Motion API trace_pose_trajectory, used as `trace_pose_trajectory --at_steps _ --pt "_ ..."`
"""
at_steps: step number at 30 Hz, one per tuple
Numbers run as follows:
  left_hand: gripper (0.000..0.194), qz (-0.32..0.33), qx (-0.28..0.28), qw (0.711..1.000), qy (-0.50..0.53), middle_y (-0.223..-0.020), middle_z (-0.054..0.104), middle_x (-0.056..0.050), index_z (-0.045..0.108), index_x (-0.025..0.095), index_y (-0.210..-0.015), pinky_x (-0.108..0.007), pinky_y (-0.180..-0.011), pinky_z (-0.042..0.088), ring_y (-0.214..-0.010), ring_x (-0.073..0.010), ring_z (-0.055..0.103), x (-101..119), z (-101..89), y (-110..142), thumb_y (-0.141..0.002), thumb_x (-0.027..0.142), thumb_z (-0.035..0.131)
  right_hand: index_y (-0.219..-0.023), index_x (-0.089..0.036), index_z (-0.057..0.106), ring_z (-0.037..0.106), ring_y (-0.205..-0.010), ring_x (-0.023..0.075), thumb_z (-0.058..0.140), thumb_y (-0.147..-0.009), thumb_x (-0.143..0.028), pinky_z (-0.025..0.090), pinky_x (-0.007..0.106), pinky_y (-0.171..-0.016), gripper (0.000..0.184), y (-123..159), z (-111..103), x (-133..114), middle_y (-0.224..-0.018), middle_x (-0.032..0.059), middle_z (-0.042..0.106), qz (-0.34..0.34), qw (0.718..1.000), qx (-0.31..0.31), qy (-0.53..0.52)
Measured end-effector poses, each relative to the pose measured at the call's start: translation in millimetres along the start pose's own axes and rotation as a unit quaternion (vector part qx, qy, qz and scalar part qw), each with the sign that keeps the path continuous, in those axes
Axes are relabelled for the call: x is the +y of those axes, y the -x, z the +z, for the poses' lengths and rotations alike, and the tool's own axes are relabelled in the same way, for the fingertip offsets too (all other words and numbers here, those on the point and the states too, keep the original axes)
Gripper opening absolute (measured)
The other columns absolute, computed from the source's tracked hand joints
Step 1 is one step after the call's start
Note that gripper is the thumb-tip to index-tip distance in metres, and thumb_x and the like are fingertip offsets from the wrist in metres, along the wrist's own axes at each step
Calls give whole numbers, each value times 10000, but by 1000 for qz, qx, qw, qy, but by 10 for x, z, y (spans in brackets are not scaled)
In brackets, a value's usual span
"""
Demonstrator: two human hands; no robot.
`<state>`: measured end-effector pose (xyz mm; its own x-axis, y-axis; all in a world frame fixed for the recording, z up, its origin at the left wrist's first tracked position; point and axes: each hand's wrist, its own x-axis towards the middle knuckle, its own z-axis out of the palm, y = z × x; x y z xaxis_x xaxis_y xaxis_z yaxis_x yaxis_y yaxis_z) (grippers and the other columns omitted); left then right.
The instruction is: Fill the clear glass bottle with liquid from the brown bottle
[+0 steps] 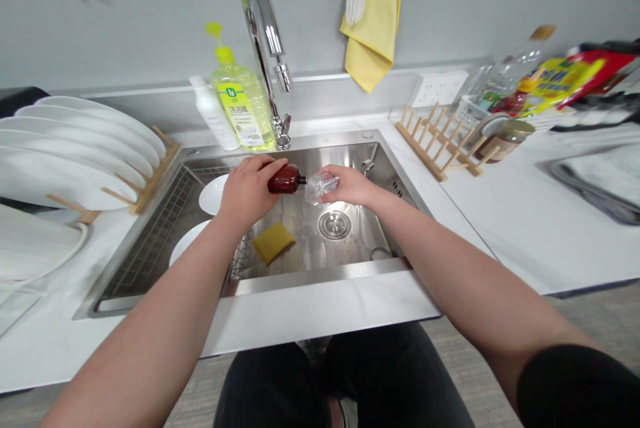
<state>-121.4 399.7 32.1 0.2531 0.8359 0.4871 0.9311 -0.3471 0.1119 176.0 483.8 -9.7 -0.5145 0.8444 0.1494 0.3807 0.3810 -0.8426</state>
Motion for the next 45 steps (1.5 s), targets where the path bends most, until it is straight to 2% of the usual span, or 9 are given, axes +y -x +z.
trace_pose_trajectory --at_steps 17,22,29,31,33,37,39,41,45 --pt "729 -27 13 999 38 -1471 755 -143 758 257 -1583 -531 -1188 563 -1341 -416 706 -11 33 -5 -865 258 889 -1260 -255 828 799 -1111 305 1082 -640 -308 624 483 -1092 673 6 4 -46 -1175 48 830 5 999 17 -35" --pt "775 -45 17 996 69 -1463 746 -142 739 249 -1598 -517 -1215 560 -1337 -405 715 23 7 -8 -846 274 927 -1195 -252 809 777 -1120 293 1056 -644 -302 646 485 -1059 606 -4 33 -31 -1167 44 807 -16 993 12 -113" --pt "849 -70 55 982 165 -1466 768 -105 751 279 -1554 -557 -1264 550 -1376 -399 720 -13 30 -7 -743 266 1001 -1203 -267 761 772 -1097 280 1085 -631 -325 673 509 -1066 661 41 18 -138 -1178 34 807 -19 974 -22 -223" --pt "900 -98 72 967 226 -1459 786 -97 760 271 -1532 -590 -1281 541 -1378 -403 728 -40 78 -10 -678 277 1042 -1223 -279 752 776 -1095 285 1086 -653 -335 680 519 -1058 664 59 2 -178 -1181 31 818 -14 968 -28 -248" --pt "932 -138 82 935 316 -1435 808 -98 758 252 -1520 -624 -1275 548 -1348 -398 751 -56 137 -14 -644 313 1069 -1246 -290 745 782 -1110 291 1083 -678 -352 679 525 -1067 664 77 -12 -216 -1186 28 829 -10 962 -29 -271" --pt "963 -189 83 835 509 -1406 833 -127 712 210 -1541 -647 -1234 585 -1298 -382 795 -49 224 -26 -657 351 1064 -1313 -303 715 785 -1191 304 1071 -711 -419 666 528 -1108 709 125 -26 -282 -1282 44 832 -3 952 -28 -306" --pt "955 -194 96 800 560 -1419 833 -137 706 199 -1527 -654 -1244 578 -1317 -384 798 -38 235 -33 -654 340 1065 -1342 -301 690 776 -1239 317 1061 -717 -457 672 531 -1099 744 161 -33 -312 -1345 63 821 4 952 -28 -305" --pt "941 -191 103 784 581 -1433 830 -146 706 194 -1512 -661 -1252 570 -1335 -388 795 -28 227 -36 -655 337 1069 -1344 -297 673 767 -1273 328 1049 -720 -480 677 536 -1091 751 208 -44 -350 -1364 75 815 6 956 -27 -293" --pt "936 -170 101 782 591 -1448 821 -174 708 186 -1496 -668 -1262 560 -1356 -395 786 -11 178 -37 -657 361 1082 -1282 -292 663 770 -1254 332 1037 -702 -503 666 527 -1087 722 326 -105 -507 -1324 74 817 -14 962 -2 -273"
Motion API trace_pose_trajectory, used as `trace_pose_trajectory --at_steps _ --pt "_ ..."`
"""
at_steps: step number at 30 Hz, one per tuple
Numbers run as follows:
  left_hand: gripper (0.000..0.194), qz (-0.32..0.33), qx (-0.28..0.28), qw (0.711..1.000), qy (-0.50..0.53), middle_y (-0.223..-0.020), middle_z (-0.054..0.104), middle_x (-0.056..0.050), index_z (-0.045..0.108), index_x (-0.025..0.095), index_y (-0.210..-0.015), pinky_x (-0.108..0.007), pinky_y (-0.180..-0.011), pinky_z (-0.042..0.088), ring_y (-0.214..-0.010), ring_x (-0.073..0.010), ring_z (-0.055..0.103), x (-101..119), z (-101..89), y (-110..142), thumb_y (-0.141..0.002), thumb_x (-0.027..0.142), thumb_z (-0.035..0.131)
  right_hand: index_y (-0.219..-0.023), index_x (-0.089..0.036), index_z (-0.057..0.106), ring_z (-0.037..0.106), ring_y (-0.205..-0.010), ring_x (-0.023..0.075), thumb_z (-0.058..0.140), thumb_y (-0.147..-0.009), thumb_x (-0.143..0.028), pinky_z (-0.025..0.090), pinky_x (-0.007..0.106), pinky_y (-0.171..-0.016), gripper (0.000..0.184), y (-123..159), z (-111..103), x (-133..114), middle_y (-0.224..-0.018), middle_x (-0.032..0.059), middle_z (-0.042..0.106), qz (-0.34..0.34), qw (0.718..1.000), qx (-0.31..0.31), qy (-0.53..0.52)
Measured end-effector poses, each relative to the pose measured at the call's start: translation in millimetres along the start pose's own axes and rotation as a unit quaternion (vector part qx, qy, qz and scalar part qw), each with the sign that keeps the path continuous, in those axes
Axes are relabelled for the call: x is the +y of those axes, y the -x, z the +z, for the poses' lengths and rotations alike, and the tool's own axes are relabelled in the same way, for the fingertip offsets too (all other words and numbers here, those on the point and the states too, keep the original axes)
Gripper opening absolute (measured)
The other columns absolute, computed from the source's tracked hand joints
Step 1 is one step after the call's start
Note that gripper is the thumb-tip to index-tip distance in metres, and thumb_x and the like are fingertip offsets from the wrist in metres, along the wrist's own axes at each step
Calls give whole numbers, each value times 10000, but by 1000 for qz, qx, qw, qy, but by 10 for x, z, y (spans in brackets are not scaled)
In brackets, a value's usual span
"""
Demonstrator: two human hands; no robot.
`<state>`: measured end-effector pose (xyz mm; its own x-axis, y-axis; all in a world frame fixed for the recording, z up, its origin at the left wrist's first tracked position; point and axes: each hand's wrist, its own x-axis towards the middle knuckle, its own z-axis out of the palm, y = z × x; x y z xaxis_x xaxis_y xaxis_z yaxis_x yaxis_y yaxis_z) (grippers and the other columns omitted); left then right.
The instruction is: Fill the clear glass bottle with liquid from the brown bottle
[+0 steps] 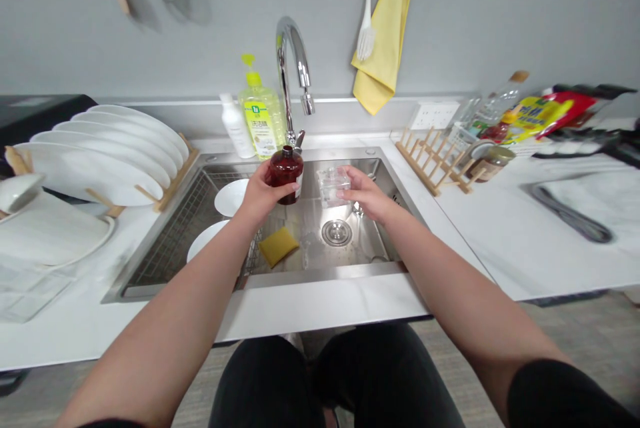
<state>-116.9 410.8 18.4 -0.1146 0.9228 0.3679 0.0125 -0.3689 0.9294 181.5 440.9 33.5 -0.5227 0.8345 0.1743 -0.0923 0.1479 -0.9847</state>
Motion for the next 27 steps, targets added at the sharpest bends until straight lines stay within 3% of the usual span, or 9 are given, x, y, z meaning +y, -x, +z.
trace_pose_trajectory --at_steps 8,13,18,20,23,27 --pt "903 42 -11 999 23 -1457 807 -180 697 185 -1444 -637 -1268 550 -1364 -395 774 153 14 71 -668 453 1071 -1342 -306 665 772 -1194 325 1070 -661 -512 638 468 -1032 819 470 70 -506 -1353 68 793 -24 1000 6 18" --pt "961 87 -21 996 -11 -1415 806 -189 695 157 -1430 -601 -1265 546 -1349 -395 766 308 49 146 -624 490 1100 -1363 -319 670 767 -1244 347 1065 -687 -549 617 513 -1104 816 1218 127 -613 -1407 88 785 -6 998 48 37" --pt "926 80 -92 993 3 -1374 823 -176 731 169 -1389 -604 -1204 598 -1297 -411 791 761 196 287 -609 481 1122 -1384 -342 679 763 -1318 360 1069 -733 -514 639 522 -1113 778 2086 176 -630 -1460 101 773 17 998 62 27" --pt "896 65 -116 991 15 -1386 825 -174 736 181 -1393 -613 -1187 613 -1288 -413 799 987 293 466 -633 461 1119 -1392 -340 684 762 -1341 364 1065 -755 -510 621 531 -1152 762 2410 179 -615 -1482 108 772 7 996 76 41" --pt "894 34 -110 993 25 -1404 825 -169 727 201 -1410 -618 -1183 620 -1293 -418 802 1250 453 925 -643 441 1119 -1427 -343 681 764 -1369 379 1061 -774 -511 594 560 -1201 774 2863 198 -597 -1484 119 785 -5 991 114 70" --pt "886 -37 -92 995 7 -1410 826 -156 722 236 -1420 -614 -1186 625 -1302 -427 804 1310 631 1685 -653 436 1118 -1391 -332 717 767 -1375 409 1051 -782 -523 597 598 -1201 721 3392 297 -610 -1428 133 814 -16 981 160 111"
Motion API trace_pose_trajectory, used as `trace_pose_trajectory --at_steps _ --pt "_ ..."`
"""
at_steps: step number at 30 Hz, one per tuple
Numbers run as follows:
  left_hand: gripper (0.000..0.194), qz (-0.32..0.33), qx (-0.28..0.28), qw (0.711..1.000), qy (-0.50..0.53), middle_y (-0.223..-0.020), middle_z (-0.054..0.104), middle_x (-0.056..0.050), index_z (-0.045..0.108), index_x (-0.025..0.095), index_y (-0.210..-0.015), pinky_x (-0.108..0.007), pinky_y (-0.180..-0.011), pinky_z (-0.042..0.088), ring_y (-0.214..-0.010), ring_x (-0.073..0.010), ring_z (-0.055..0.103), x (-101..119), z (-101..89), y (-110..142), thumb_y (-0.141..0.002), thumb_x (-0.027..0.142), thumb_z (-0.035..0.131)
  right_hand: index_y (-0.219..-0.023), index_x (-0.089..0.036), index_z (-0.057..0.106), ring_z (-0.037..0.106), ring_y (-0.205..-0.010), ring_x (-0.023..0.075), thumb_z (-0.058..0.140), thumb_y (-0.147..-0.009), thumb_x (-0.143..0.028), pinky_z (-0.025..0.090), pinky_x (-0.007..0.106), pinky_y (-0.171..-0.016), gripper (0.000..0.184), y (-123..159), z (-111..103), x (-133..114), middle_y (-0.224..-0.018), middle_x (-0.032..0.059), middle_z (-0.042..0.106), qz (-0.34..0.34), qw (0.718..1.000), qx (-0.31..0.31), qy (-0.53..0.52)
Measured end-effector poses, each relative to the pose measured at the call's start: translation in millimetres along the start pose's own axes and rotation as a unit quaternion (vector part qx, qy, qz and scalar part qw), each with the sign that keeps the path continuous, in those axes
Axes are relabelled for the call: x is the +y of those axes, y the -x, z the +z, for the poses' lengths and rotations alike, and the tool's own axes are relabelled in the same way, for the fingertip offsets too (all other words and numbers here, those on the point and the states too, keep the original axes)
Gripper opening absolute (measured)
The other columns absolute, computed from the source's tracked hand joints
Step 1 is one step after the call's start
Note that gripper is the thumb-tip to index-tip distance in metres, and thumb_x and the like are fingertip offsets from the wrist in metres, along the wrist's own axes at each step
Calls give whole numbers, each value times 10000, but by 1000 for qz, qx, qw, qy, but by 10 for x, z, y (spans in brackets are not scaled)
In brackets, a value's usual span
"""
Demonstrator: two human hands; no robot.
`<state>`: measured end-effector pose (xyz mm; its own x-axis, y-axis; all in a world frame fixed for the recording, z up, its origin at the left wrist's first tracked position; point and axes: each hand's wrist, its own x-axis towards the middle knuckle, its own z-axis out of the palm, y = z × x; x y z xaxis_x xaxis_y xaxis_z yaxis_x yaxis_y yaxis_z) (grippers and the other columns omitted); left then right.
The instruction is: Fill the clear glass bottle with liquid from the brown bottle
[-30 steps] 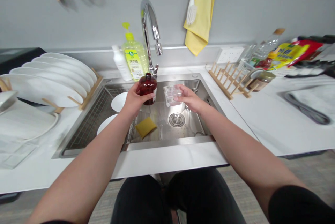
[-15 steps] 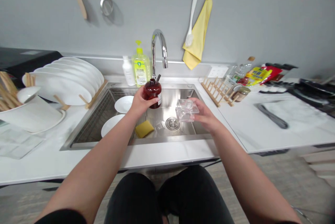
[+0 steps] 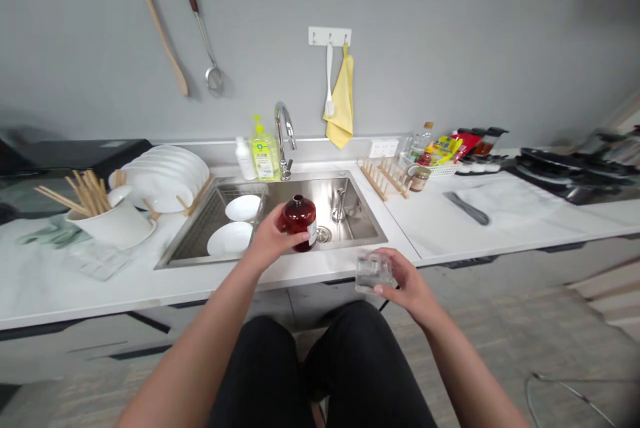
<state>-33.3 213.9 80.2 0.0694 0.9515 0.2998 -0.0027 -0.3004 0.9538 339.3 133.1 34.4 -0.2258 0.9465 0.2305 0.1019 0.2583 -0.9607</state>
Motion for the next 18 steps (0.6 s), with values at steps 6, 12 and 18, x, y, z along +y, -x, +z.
trace_pose_trajectory --at_steps 6,12,18 --pt "864 -54 92 994 -23 -1364 839 -162 717 231 -1393 -644 -1198 613 -1258 -425 818 -279 261 668 -653 456 1102 -1335 -335 766 819 -1284 414 1064 -749 -539 661 588 -1124 688 604 -16 -86 -1364 137 842 16 999 51 -2" --pt "842 -53 128 989 -61 -1338 832 -157 692 234 -1371 -627 -1204 608 -1247 -404 817 -398 249 810 -645 408 1082 -1327 -336 774 821 -1303 427 1090 -704 -552 659 616 -1137 732 881 -26 -118 -1400 143 851 35 997 64 -9" --pt "918 -34 105 992 -60 -1386 798 -161 647 226 -1471 -617 -1238 578 -1279 -382 800 -558 207 749 -671 425 1051 -1299 -337 785 825 -1273 425 1091 -703 -553 687 592 -1085 705 909 47 -185 -1364 134 855 30 997 66 -31"
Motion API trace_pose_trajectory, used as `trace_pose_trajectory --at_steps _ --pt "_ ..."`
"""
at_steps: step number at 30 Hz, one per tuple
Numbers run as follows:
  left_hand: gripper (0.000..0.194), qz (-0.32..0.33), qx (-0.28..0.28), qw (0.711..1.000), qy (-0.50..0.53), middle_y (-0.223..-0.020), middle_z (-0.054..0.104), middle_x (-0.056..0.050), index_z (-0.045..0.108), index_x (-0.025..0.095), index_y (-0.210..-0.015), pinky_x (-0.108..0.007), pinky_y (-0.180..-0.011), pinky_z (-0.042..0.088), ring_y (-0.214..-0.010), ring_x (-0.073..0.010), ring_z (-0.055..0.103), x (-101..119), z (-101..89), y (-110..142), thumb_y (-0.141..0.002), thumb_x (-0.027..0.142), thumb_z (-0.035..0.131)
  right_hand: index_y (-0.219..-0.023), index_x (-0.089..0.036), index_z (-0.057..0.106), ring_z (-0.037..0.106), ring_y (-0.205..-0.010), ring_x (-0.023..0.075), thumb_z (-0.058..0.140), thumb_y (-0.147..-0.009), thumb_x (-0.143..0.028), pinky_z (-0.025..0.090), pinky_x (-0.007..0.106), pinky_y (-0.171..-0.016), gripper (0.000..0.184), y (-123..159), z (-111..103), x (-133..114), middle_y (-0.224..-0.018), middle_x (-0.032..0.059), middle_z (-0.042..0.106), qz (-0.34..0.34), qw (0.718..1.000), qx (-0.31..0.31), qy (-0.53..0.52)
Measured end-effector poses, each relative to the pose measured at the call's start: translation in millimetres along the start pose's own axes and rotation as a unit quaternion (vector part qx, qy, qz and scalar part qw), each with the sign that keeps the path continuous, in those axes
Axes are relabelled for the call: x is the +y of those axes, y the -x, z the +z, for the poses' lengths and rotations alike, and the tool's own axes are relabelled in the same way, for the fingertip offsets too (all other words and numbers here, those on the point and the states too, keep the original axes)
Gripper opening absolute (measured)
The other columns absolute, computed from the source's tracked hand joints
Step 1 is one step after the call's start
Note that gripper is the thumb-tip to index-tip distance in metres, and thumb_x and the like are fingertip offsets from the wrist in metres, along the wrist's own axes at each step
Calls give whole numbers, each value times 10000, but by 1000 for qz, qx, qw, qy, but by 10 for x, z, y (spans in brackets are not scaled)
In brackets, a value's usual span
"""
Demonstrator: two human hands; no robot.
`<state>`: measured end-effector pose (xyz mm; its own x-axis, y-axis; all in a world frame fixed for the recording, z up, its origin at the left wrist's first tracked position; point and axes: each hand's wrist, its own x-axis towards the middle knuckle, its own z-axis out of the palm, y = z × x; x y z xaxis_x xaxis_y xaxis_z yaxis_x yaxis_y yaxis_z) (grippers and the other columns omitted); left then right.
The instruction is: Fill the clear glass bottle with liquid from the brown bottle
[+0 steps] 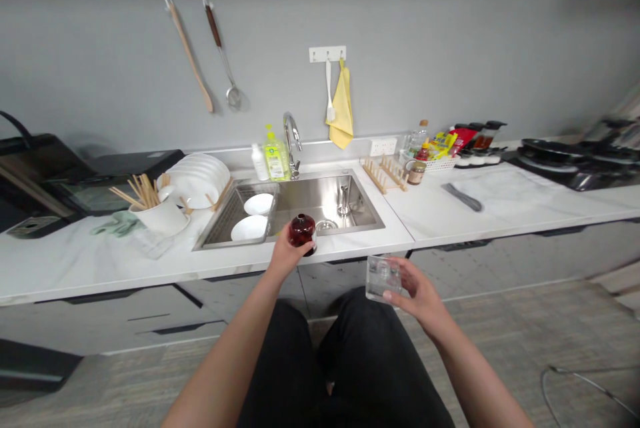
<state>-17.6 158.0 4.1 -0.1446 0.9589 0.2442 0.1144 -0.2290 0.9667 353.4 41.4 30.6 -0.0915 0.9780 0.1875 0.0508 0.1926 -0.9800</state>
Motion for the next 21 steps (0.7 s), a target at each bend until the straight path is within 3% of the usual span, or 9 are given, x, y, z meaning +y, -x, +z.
trace_pose_trajectory --at_steps 2,5,8,10,12,16,19,21 --pt "992 3 -12 1000 -5 -1436 779 -170 625 232 -1531 -615 -1262 557 -1342 -393 777 -28 -10 24 -665 442 1062 -1286 -337 788 826 -1263 425 1084 -711 -558 693 584 -1072 684 0 40 -32 -1356 132 857 -2 1000 -7 1" --pt "1184 23 -8 999 -20 -1664 647 -217 537 266 -1666 -617 -1341 471 -1561 -433 640 -31 -127 154 -635 449 1089 -1297 -339 783 830 -1248 424 1075 -727 -545 692 591 -1073 673 12 89 -63 -1339 134 862 -2 1000 -22 7" --pt "1111 38 10 999 -22 -1749 576 -223 493 304 -1710 -631 -1365 421 -1682 -431 518 -10 -423 354 -752 495 1022 -1326 -358 781 830 -1255 425 1072 -743 -526 674 609 -1118 674 34 121 -49 -1359 134 858 1 999 -33 12" --pt "897 53 53 997 -35 -1678 645 -197 546 309 -1661 -603 -1328 465 -1635 -396 578 6 -724 475 -879 539 921 -1343 -366 780 825 -1277 432 1074 -742 -533 658 622 -1154 689 43 145 -15 -1380 136 855 7 999 -38 11" --pt "694 58 131 987 -66 -1519 740 -170 642 283 -1540 -535 -1217 560 -1457 -360 709 18 -1096 548 -945 580 842 -1364 -365 773 814 -1313 443 1071 -743 -545 641 636 -1183 712 43 181 22 -1411 144 848 13 999 -44 7" --pt "569 4 286 944 -166 -1240 795 -122 705 236 -1329 -422 -906 633 -1024 -290 763 32 -1942 514 -924 624 801 -1391 -357 754 797 -1362 452 1057 -769 -549 619 648 -1217 718 7 307 52 -1468 168 826 13 997 -70 0" --pt "537 -14 335 888 -316 -1250 774 -121 696 213 -1319 -461 -958 621 -952 -282 736 36 -2466 355 -935 579 782 -1408 -338 740 793 -1375 450 1048 -790 -554 618 640 -1226 723 -51 431 23 -1491 186 813 7 996 -85 -3" --pt "533 -39 333 841 -425 -1312 746 -146 678 183 -1372 -482 -1048 604 -998 -292 740 28 -2681 211 -969 524 750 -1443 -326 714 792 -1386 431 1029 -830 -540 613 623 -1235 721 -97 516 -8 -1505 187 807 -3 995 -103 -5"
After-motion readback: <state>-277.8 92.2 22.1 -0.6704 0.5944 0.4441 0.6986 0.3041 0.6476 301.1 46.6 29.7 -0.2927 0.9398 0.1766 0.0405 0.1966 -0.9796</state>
